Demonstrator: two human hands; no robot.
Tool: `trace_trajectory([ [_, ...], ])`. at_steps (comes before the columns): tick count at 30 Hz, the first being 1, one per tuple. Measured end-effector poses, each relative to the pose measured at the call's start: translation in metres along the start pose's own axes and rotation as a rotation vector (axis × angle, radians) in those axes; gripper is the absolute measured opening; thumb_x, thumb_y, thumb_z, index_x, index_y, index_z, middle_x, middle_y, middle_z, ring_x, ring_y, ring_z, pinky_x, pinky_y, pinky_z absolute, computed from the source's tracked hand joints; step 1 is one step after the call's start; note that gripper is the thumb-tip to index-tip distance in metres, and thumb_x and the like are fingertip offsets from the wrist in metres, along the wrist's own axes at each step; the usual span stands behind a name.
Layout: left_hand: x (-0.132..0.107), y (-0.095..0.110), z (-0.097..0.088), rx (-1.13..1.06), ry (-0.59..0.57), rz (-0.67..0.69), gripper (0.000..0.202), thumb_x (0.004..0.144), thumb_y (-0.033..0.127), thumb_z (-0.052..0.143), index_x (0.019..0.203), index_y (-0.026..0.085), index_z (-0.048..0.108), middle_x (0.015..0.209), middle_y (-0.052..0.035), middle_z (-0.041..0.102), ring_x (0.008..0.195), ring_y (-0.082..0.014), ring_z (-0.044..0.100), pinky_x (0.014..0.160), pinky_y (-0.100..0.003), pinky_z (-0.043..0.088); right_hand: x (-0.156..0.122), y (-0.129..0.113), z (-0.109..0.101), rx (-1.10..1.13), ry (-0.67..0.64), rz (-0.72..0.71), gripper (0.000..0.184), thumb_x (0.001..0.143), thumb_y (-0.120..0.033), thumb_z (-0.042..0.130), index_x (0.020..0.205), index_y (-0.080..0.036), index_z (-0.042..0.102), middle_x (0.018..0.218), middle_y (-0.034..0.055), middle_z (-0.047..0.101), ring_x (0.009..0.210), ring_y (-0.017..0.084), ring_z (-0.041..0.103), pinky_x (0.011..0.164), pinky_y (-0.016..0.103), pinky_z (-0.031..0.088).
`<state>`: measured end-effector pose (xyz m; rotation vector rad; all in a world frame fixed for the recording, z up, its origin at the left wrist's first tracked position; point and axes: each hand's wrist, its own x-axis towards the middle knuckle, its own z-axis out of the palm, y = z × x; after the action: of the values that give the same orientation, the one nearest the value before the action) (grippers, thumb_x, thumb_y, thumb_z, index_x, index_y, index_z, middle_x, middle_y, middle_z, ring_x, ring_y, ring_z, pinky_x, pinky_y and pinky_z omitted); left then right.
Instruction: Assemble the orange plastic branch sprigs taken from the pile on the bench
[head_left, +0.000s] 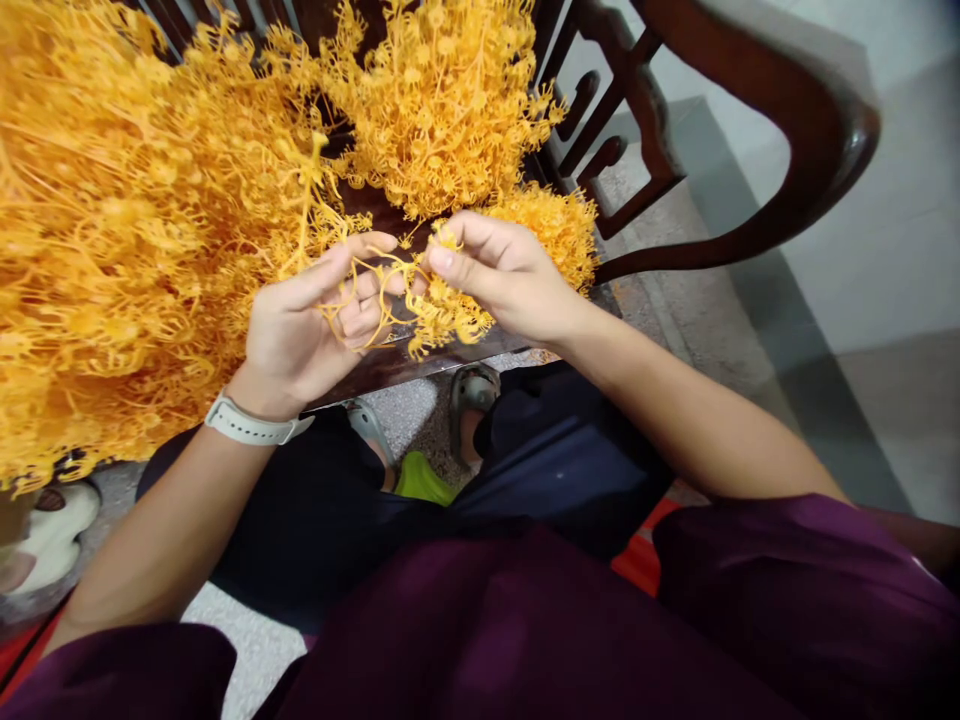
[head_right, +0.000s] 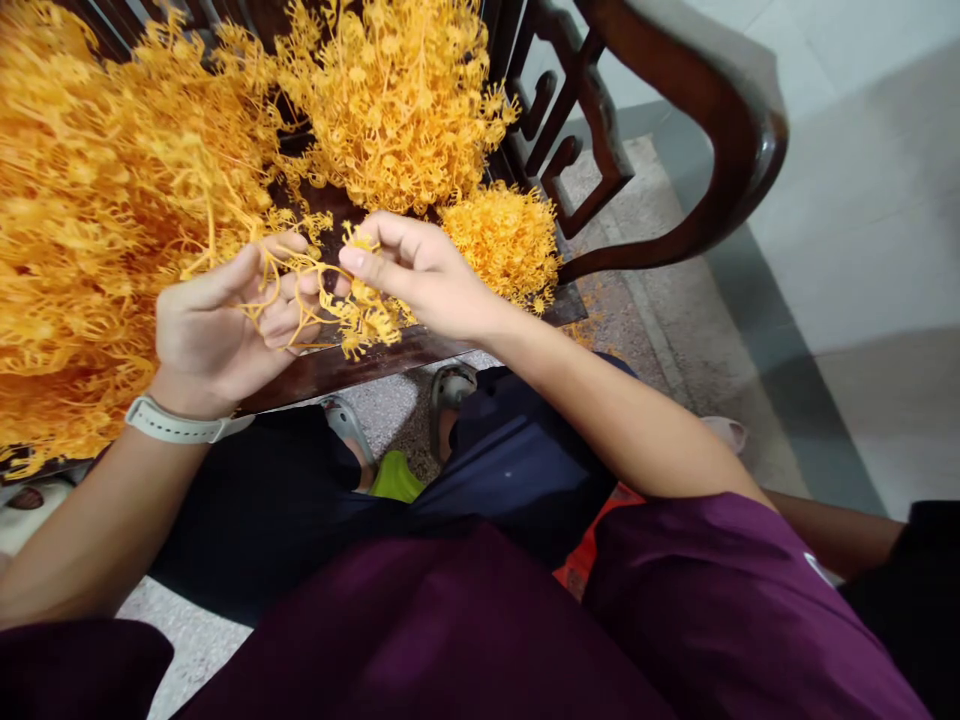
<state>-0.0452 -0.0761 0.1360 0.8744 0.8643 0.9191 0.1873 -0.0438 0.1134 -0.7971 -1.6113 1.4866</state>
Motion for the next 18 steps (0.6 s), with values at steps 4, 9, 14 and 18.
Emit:
trace_trajectory([
  [4,-0.001,0.001,0.002,-0.002,-0.009,-0.009,0.033,0.082,0.031,0.092,0.110,0.025,0.075,0.074,0.0038,0.054,0.049,-0.0061,0.030,0.045,-0.024,0.029,0.000,-0.004,-0.005,0.029,0.067,0.016,0.055,0.089,-0.076,0.083,0.093,-0.025,0.065,0.094,0.0038,0.070,0.091,0.022,0.064,0.084,0.037,0.055],
  [9,0.002,-0.007,0.008,0.235,0.044,-0.032,0.026,0.084,0.031,0.093,0.102,0.022,0.077,0.059,0.0086,0.034,0.048,-0.0072,0.019,0.042,-0.026,0.011,-0.001,-0.004,-0.003,-0.020,0.094,-0.002,0.056,0.087,-0.077,0.084,0.091,-0.024,0.067,0.094,0.0044,0.066,0.091,0.023,0.064,0.081,0.038,0.056],
  [14,0.002,-0.017,0.005,0.439,0.070,0.123,0.028,0.091,0.040,0.090,0.081,0.021,0.072,0.069,0.0011,0.054,0.058,-0.0114,0.042,0.051,-0.026,0.032,-0.001,-0.003,0.001,-0.005,0.145,-0.017,0.056,0.081,-0.076,0.090,0.088,-0.025,0.067,0.095,0.0055,0.068,0.092,0.023,0.064,0.080,0.039,0.057],
  [18,0.000,-0.019,0.001,0.553,0.082,0.231,0.041,0.093,0.048,0.089,0.071,0.021,0.067,0.075,-0.0026,0.061,0.069,-0.0159,0.051,0.059,-0.029,0.039,0.000,-0.002,-0.001,0.039,0.181,0.031,0.059,0.074,-0.074,0.097,0.085,-0.025,0.065,0.090,0.0047,0.067,0.084,0.022,0.061,0.074,0.039,0.057],
])
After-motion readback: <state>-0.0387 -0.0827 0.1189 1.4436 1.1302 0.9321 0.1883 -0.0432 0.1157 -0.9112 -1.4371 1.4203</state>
